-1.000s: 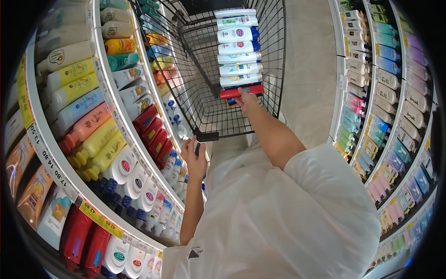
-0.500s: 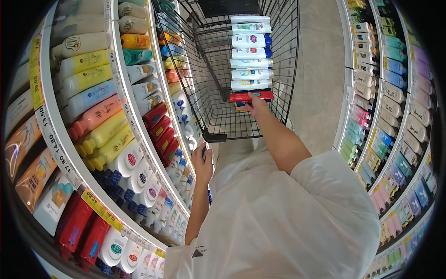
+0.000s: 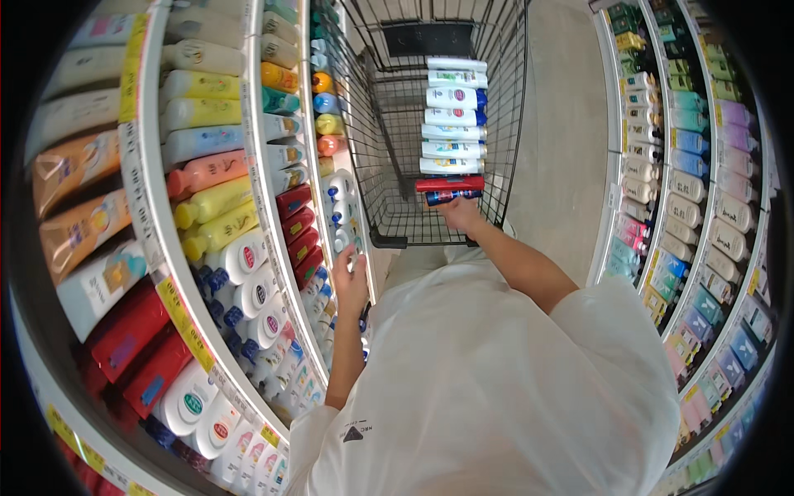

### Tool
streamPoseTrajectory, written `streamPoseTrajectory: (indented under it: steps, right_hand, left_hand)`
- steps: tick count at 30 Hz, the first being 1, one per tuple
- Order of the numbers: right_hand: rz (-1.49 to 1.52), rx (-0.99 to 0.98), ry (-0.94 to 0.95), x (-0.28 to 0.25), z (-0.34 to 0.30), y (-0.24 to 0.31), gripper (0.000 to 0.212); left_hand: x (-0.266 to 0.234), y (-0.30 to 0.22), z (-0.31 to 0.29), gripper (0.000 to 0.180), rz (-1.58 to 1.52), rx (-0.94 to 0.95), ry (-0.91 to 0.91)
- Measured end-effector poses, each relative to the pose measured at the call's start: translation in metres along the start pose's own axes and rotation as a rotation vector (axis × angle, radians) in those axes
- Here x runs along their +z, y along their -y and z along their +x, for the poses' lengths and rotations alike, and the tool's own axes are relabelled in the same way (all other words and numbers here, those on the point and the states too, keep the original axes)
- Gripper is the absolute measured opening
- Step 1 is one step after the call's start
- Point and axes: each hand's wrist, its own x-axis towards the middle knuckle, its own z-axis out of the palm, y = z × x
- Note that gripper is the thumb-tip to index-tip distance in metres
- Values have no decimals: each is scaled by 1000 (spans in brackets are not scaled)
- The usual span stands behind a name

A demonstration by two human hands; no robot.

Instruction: The person is picking up, inspecting, and putting various personal care bottles into a shopping cart in a supermarket aisle.

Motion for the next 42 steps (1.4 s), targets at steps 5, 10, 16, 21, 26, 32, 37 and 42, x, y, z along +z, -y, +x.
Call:
streamPoseTrajectory:
  steps: [5,10,16,21,26,32,37,42]
  right_hand:
    - [-549,-1080,8,-22,-49,-19,48]
    - [-594,-775,29,-58,-53,-41,17]
    - [-694,-755,111,-41,-24,-20,25]
    - [-652,-795,144,-42,9,-35,27]
    - [-629,-794,186,-42,46,-53,27]
    - [-579,-936,140,-61,-17,-33,29]
    - [-179,-872,257,-65,-206,136,25]
    - [-348,-1386,74,-96,-366,250,13]
  left_hand:
    - [-115,-145,-14,32,-142,208,-235]
    - [-260,-305,-77,33,249,875,-857]
    - [-391,-342,-158,32,657,743,-1916]
    - [-431,-322,-165,59,592,366,-2022]
    - [-437,-329,-171,78,445,32,-1808]
    - [-420,-325,-177,52,221,730,-1992]
    - [-344,-355,-173,72,-956,1520,-669]
    - [-221,-359,-81,85,-1534,770,328]
